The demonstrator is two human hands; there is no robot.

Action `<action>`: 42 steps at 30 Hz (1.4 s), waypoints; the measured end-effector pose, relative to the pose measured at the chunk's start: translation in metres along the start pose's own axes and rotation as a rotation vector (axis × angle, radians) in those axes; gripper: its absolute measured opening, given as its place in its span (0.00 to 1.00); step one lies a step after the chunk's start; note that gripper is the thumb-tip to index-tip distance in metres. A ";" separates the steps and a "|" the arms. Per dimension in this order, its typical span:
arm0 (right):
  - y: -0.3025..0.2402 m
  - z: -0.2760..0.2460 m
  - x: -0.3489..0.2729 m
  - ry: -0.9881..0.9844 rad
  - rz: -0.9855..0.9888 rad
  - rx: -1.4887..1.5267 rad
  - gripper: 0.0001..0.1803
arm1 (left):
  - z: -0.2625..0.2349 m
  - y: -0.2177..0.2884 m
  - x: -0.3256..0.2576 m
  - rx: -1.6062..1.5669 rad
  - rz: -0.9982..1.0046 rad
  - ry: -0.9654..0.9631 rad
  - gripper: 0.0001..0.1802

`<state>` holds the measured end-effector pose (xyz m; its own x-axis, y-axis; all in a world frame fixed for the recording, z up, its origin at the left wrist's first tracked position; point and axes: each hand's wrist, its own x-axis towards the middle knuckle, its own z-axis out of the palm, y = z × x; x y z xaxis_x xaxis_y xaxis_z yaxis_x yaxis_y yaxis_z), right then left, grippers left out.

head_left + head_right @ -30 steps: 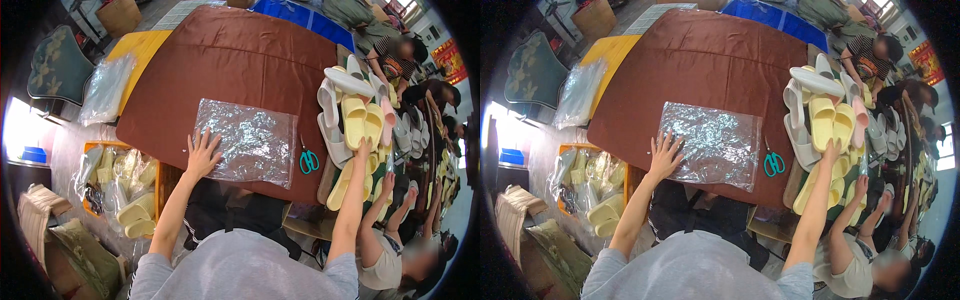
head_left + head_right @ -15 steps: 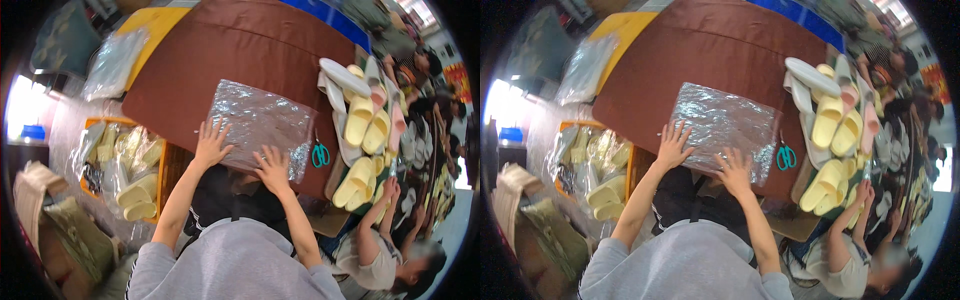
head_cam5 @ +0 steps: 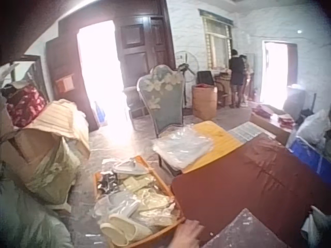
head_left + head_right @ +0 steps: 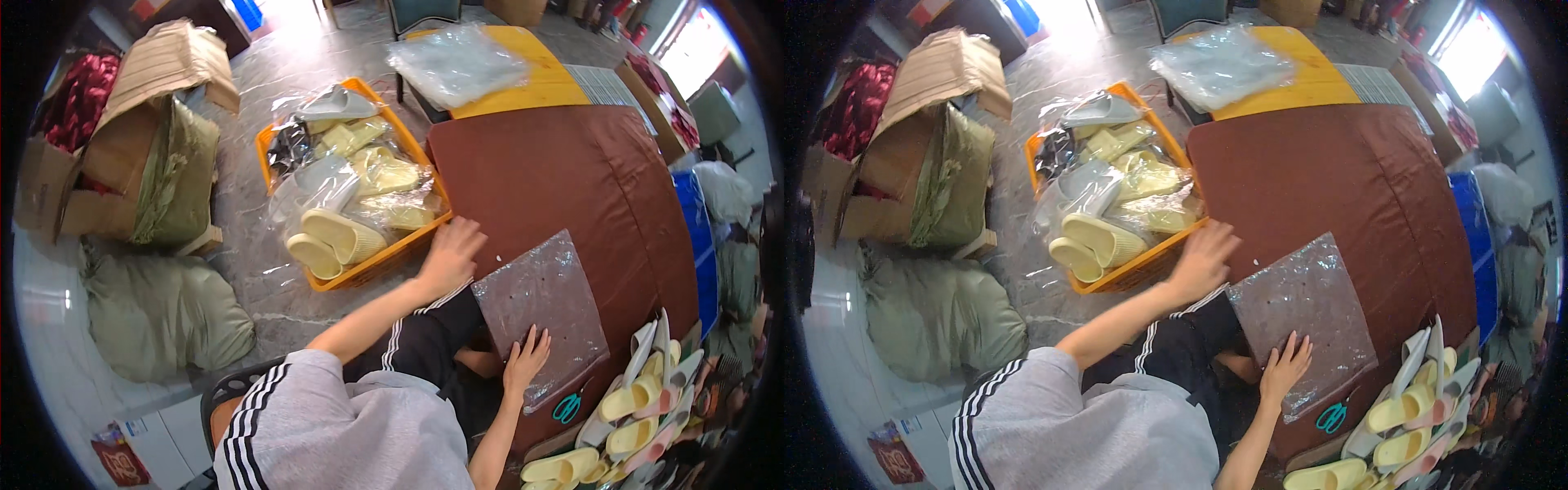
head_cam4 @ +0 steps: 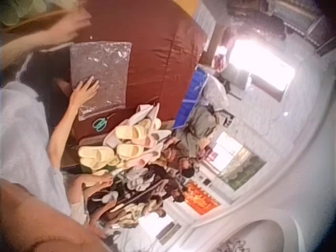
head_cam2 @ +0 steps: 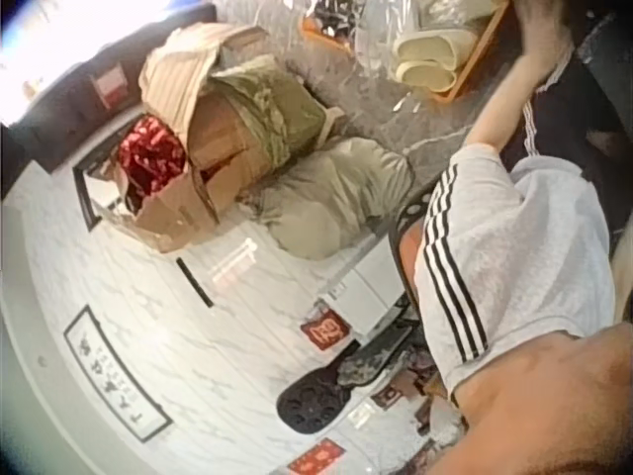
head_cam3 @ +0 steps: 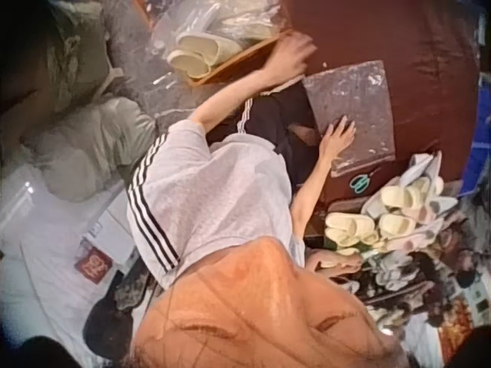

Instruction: The person packages pairs of black, white, yellow, and pink slippers into plastic bags by hand. They place each pair inside a bag, smooth it out, and set the finished package onto the table.

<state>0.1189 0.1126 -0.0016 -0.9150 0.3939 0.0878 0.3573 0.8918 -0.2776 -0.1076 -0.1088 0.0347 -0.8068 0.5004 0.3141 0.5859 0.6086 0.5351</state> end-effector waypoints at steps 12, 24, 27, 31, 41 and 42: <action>0.010 0.002 0.000 0.046 -0.035 0.015 0.30 | -0.156 -0.214 -0.075 0.800 -0.376 -0.559 0.09; 0.006 -0.002 0.002 0.103 0.029 0.152 0.31 | -0.291 -0.032 0.025 -0.996 -0.587 -0.036 0.23; 0.027 -0.011 0.001 0.153 0.190 0.642 0.24 | -0.203 -0.003 0.026 -1.552 -0.707 -0.156 0.27; 0.031 -0.063 -0.019 0.437 0.532 1.284 0.22 | -0.092 0.134 0.000 -1.875 -0.859 -0.235 0.26; 0.094 -0.087 -0.078 0.747 0.613 0.837 0.13 | 0.046 0.167 -0.103 -1.431 -1.167 -0.867 0.17; 0.108 -0.085 -0.078 0.703 0.591 0.881 0.13 | 0.036 0.168 -0.093 -1.393 -1.020 -0.760 0.16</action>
<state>0.2444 0.1973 0.0430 -0.2668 0.9527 0.1458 0.1827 0.1986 -0.9629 0.0683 -0.0309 0.0676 -0.3296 0.6847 -0.6500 -0.8181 0.1366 0.5586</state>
